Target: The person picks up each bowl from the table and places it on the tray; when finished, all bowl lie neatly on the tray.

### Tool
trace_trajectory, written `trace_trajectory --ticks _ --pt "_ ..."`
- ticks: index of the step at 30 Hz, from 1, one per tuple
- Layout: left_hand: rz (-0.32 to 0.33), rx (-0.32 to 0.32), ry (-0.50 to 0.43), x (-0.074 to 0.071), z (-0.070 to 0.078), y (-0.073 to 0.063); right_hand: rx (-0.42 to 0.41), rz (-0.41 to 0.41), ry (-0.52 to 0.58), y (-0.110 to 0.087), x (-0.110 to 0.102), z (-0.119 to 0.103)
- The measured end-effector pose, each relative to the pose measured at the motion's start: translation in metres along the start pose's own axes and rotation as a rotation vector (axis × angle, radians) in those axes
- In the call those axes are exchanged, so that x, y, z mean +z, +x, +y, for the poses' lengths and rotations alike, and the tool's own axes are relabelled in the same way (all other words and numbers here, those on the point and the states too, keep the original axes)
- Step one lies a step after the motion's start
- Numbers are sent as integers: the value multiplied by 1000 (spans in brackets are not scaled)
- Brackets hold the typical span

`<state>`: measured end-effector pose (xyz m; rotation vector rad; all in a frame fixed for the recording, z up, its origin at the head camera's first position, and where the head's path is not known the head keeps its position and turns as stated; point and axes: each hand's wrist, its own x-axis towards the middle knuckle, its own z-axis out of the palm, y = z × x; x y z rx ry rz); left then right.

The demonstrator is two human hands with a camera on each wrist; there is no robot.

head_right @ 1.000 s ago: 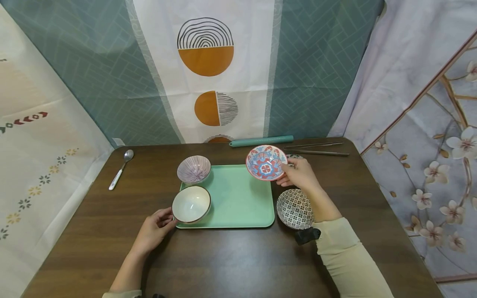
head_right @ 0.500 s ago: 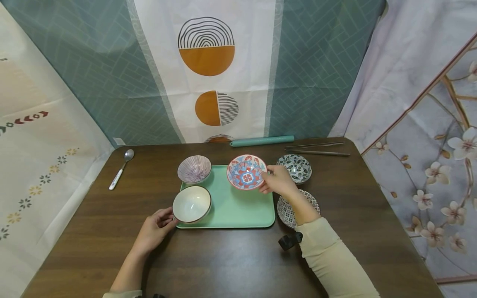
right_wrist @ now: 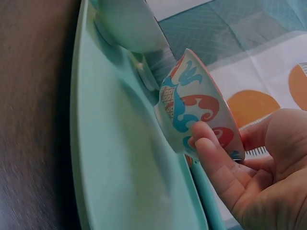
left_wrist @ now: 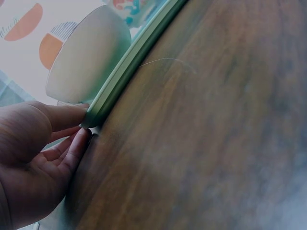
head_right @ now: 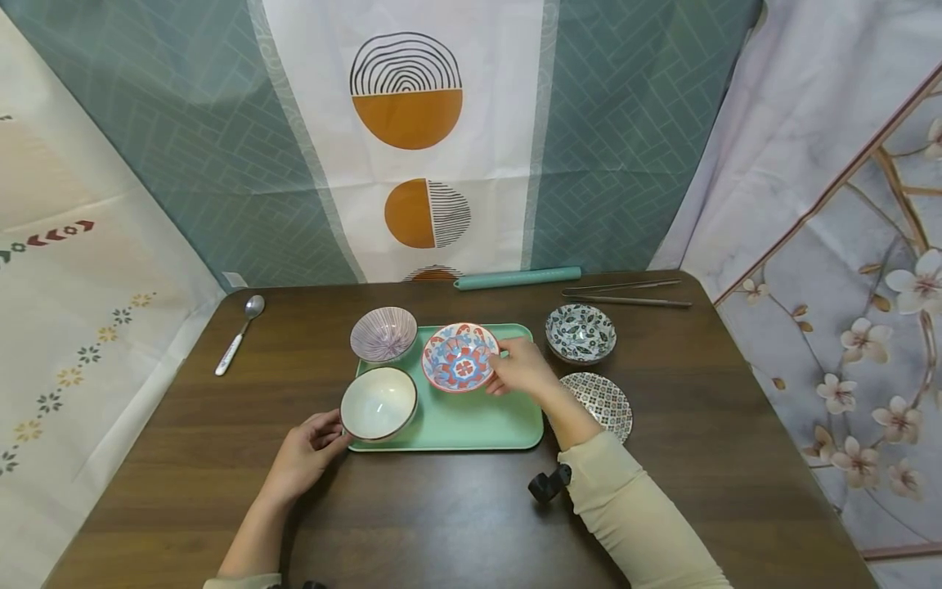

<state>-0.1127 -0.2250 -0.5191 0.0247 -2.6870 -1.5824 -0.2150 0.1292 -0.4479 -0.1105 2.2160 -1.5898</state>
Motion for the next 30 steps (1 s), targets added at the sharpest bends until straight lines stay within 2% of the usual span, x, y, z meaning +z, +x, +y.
trace_trajectory --ticks 9,21,30 --pt "13 24 4 0 0 -1 24 -41 14 2 24 -2" --pt "0 17 -24 -4 5 -1 61 -40 9 0 39 -1" --pt "-5 3 -33 0 4 0 41 5 -80 1 41 0"
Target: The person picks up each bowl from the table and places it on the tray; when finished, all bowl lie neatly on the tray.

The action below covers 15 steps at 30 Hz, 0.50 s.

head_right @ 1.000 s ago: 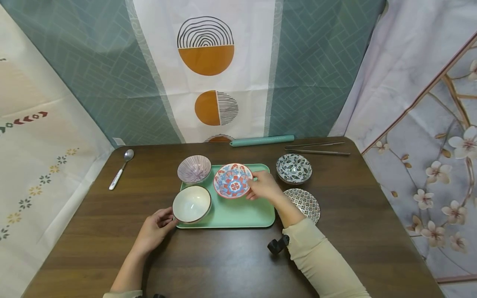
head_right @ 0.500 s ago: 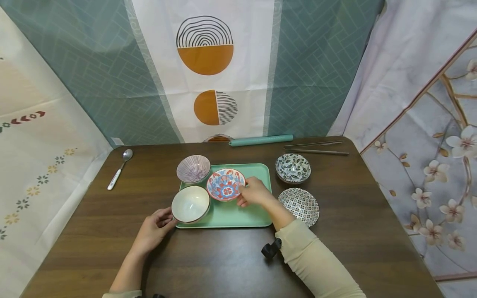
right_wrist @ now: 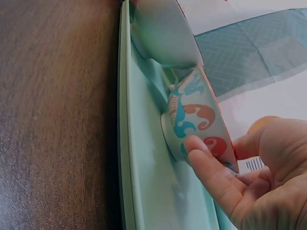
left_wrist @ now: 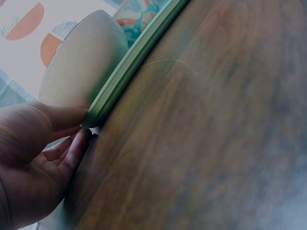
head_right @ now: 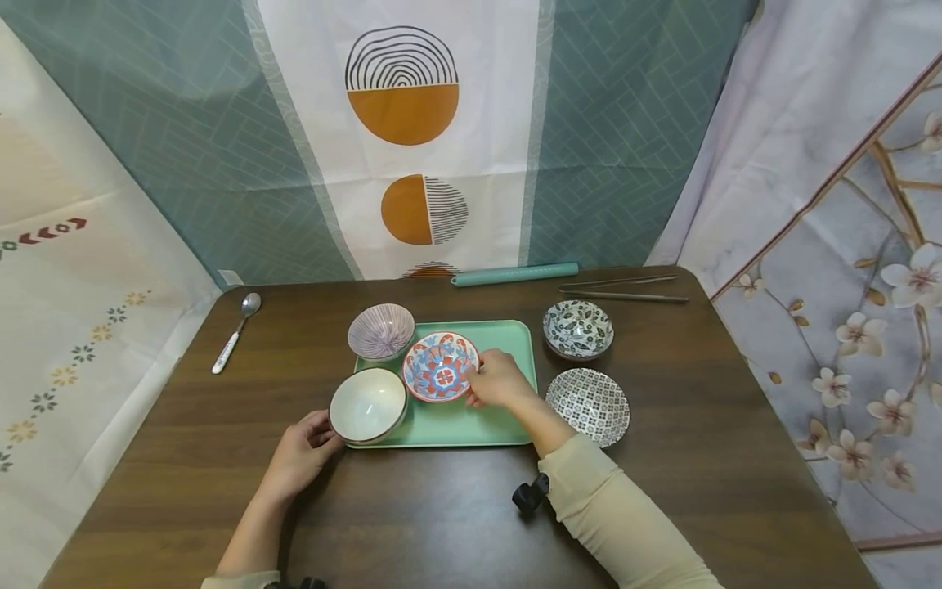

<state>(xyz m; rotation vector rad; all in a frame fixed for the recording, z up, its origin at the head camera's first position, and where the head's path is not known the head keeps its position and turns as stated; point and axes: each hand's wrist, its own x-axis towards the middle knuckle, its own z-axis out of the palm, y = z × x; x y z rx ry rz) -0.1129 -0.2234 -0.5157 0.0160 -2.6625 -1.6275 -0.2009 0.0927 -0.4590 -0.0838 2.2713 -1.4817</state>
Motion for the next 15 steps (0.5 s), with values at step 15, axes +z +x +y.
trace_trajectory --ticks 15 --pt "5 0 -14 1 -1 -1 -125 100 -221 -30 -65 -9"
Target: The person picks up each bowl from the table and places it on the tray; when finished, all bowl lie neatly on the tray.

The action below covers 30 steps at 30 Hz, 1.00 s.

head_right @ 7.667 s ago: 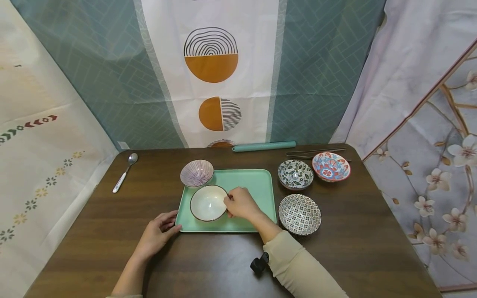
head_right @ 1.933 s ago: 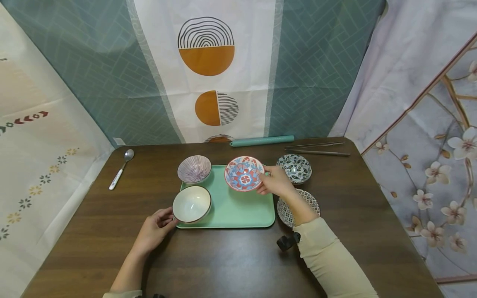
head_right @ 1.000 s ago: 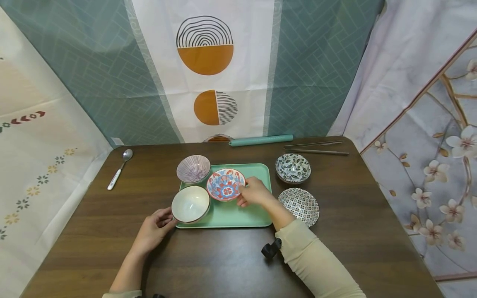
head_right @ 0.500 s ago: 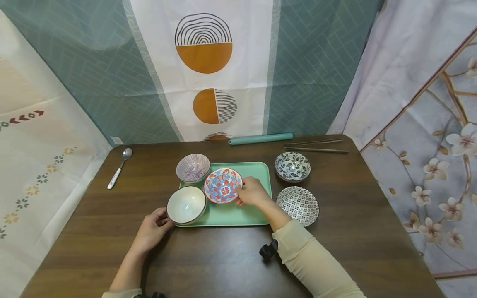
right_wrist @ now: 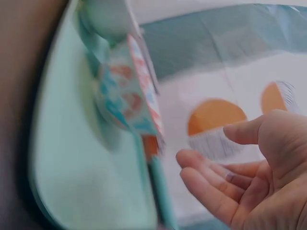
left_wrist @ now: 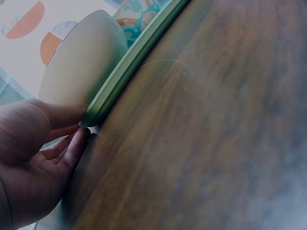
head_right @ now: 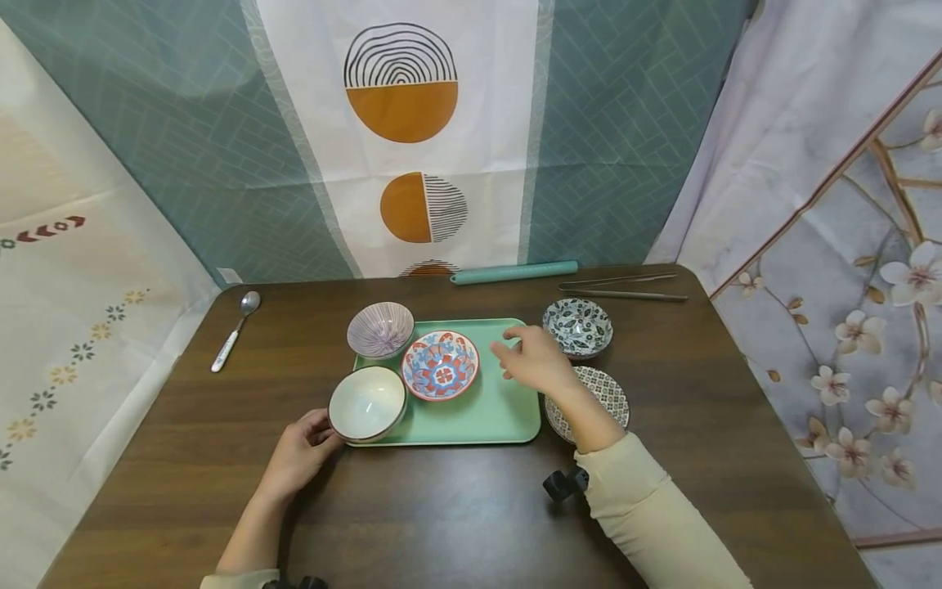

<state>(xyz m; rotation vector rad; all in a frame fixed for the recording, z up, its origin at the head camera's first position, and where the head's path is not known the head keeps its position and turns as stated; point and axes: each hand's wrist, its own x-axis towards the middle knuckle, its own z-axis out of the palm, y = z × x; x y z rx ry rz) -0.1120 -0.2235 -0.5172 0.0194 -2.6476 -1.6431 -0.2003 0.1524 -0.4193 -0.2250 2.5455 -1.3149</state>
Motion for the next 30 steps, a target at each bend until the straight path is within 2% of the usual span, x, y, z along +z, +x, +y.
trace_trajectory --ticks 7,14,23,30 --pt "1 3 -6 -1 1 -1 -64 126 -15 -15 -46 18" --pt "9 8 -15 0 1 -3 -55 196 -40 -26 -78 36" --pt "7 7 2 -1 0 -3 -35 271 -68 -26 -98 67" --pt "10 12 10 -2 2 -3 9 347 -99 -25 -104 92"
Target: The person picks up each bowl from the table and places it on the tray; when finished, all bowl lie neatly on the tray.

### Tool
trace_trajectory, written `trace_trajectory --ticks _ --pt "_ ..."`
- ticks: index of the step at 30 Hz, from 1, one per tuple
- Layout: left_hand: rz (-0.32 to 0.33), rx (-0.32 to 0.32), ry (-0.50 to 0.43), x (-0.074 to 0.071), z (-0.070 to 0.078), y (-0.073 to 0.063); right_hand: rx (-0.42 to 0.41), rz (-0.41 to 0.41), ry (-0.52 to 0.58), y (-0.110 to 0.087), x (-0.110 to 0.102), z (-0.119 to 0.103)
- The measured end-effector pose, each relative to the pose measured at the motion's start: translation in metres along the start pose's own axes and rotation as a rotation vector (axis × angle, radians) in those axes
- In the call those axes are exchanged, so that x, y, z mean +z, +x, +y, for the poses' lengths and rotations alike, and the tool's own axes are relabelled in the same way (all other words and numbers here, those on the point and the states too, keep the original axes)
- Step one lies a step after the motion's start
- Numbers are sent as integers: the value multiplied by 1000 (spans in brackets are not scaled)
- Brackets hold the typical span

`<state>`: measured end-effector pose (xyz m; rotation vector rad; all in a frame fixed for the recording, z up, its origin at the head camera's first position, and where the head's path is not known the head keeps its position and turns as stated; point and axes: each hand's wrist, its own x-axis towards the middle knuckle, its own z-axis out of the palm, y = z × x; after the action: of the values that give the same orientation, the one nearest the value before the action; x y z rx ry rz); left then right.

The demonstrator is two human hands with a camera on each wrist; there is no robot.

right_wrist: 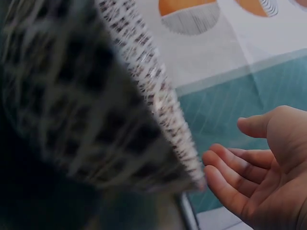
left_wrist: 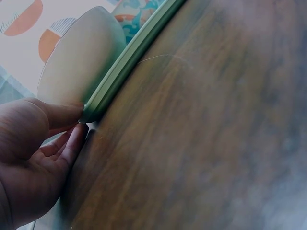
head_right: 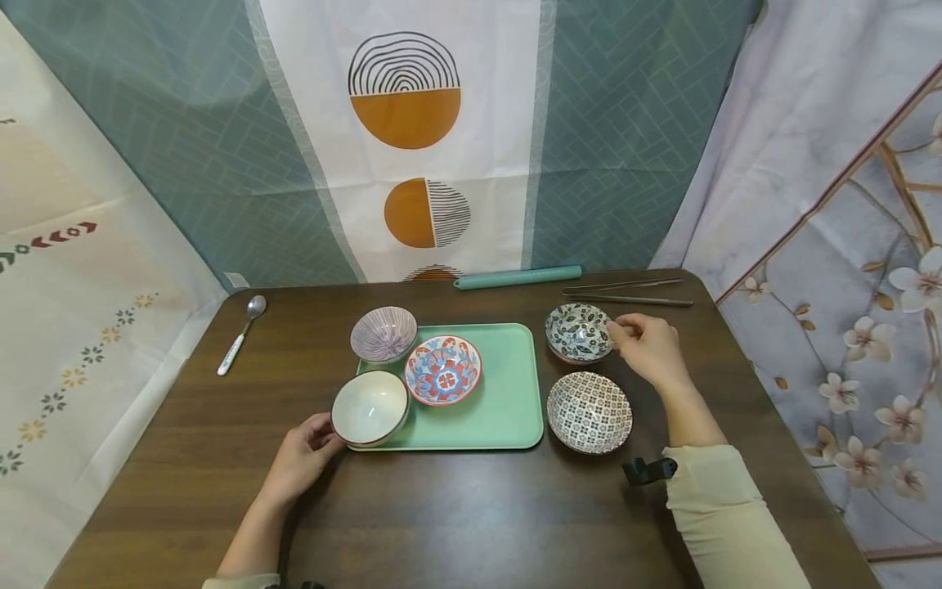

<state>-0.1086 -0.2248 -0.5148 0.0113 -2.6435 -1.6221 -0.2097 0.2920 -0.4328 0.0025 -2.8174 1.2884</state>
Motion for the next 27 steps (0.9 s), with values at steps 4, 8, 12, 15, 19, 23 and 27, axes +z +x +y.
trace_trajectory --ticks 4,8,12,15,19,23,27 --pt "-2 4 3 0 0 0 25 21 -58 2 3 12" --pt "-7 11 -2 0 0 0 69 -4 -62 6 6 22" --pt "-6 17 1 0 -1 0 112 -107 -7 12 9 30" --pt "-3 25 -1 0 -2 1 137 -200 107 16 12 34" --pt "-3 25 -8 1 -2 2 159 -258 260 19 16 35" --pt "-5 19 -15 1 -2 2 162 -246 286 20 19 36" --pt "-7 22 -27 1 -2 2 159 -234 291 21 20 36"
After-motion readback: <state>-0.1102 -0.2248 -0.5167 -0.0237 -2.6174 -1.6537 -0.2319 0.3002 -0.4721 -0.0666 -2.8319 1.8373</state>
